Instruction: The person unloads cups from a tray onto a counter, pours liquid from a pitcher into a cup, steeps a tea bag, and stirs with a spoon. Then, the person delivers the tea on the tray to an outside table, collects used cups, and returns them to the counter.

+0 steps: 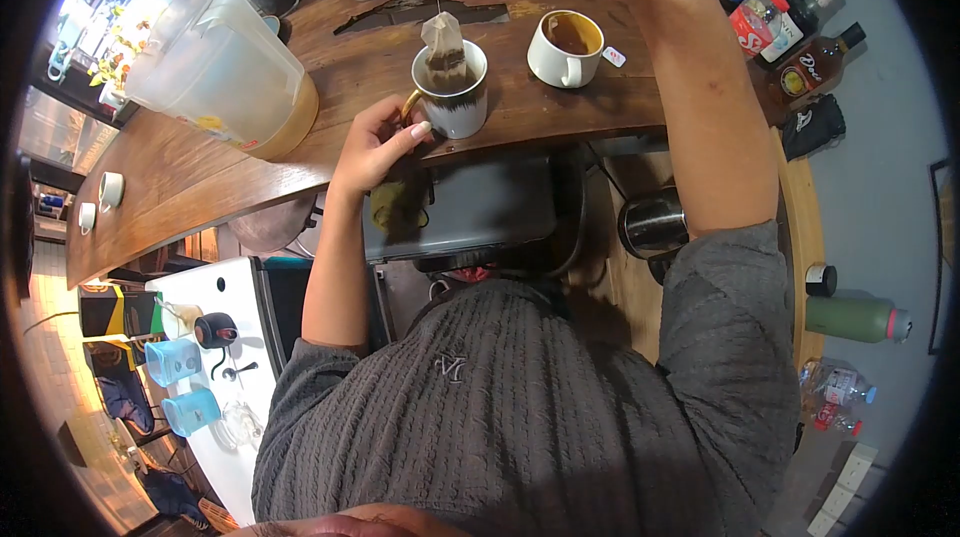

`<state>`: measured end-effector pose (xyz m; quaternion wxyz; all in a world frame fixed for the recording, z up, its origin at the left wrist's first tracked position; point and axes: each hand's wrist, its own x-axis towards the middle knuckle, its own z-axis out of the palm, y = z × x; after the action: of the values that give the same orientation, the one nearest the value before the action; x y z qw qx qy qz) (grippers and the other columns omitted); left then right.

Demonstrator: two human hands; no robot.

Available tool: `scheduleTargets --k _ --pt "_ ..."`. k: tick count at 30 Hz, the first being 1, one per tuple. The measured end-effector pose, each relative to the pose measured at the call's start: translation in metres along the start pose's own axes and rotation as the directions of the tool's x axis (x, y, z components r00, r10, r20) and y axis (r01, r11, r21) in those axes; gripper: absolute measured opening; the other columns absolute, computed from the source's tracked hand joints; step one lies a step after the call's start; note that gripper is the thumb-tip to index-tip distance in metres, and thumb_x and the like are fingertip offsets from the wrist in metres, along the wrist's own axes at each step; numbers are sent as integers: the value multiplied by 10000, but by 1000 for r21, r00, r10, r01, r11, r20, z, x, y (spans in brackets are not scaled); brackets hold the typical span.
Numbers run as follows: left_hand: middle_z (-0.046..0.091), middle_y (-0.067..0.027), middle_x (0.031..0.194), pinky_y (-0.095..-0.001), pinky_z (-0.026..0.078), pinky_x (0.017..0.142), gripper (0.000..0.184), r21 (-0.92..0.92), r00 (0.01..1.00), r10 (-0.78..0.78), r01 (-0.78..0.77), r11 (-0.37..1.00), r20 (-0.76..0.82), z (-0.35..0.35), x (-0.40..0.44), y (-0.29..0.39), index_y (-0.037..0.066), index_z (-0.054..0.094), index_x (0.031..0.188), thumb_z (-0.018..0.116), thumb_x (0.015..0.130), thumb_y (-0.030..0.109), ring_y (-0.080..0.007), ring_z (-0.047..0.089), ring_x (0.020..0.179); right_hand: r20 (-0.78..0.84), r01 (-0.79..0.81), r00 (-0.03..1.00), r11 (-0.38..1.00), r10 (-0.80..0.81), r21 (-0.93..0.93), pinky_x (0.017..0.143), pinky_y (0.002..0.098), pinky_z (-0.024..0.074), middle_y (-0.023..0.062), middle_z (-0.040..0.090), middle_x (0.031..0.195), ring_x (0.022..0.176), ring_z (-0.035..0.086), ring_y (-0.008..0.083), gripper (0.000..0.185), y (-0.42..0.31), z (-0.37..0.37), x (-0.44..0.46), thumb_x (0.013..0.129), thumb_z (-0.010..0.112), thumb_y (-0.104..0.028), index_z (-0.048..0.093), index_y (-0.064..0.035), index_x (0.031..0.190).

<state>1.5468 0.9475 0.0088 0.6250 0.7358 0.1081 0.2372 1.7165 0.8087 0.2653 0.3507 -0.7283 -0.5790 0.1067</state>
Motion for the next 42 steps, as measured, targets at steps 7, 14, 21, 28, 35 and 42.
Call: scheduleTargets --k 7,14,21,28,35,42 --pt "487 86 655 -206 286 530 198 17 1000 16 -16 1000 -9 0 -1 0 54 598 832 706 844 219 -12 358 586 -10 28 1000 975 -26 218 601 219 439 -4 633 755 659 530 61 243 15 0 12 965 539 -168 672 34 943" --pt "482 83 622 -200 313 530 204 64 1000 10 -8 998 -23 3 -3 9 55 606 792 720 830 220 -15 377 574 -49 -50 997 961 65 270 575 196 416 -17 610 730 648 511 30 233 5 -7 10 972 536 -155 663 38 944" --pt "494 74 607 -212 314 507 207 102 999 -32 36 994 -39 3 -3 7 58 607 787 728 819 223 -19 378 553 2 72 997 911 -80 406 540 181 364 -42 534 676 599 442 31 217 20 -9 16 976 530 -126 651 55 970" --pt "504 68 593 -204 316 496 209 100 998 -53 55 993 -23 1 1 11 59 606 788 722 832 227 -14 395 537 -51 111 994 910 -98 400 552 182 363 -36 527 670 599 431 34 216 22 -5 20 974 534 -132 651 50 973" --pt "513 69 591 -198 318 495 205 101 999 -40 40 994 4 -1 2 9 62 607 785 718 841 224 -12 397 535 10 58 998 908 -69 415 545 181 362 -36 520 656 597 428 32 217 8 -8 22 975 531 -137 649 44 961" --pt "505 63 581 -202 318 490 232 124 1000 -13 11 992 16 0 2 14 59 597 767 722 839 240 -13 394 531 -18 37 999 932 -33 362 550 184 372 -44 521 663 591 432 30 209 14 -9 27 983 520 -141 641 29 967"
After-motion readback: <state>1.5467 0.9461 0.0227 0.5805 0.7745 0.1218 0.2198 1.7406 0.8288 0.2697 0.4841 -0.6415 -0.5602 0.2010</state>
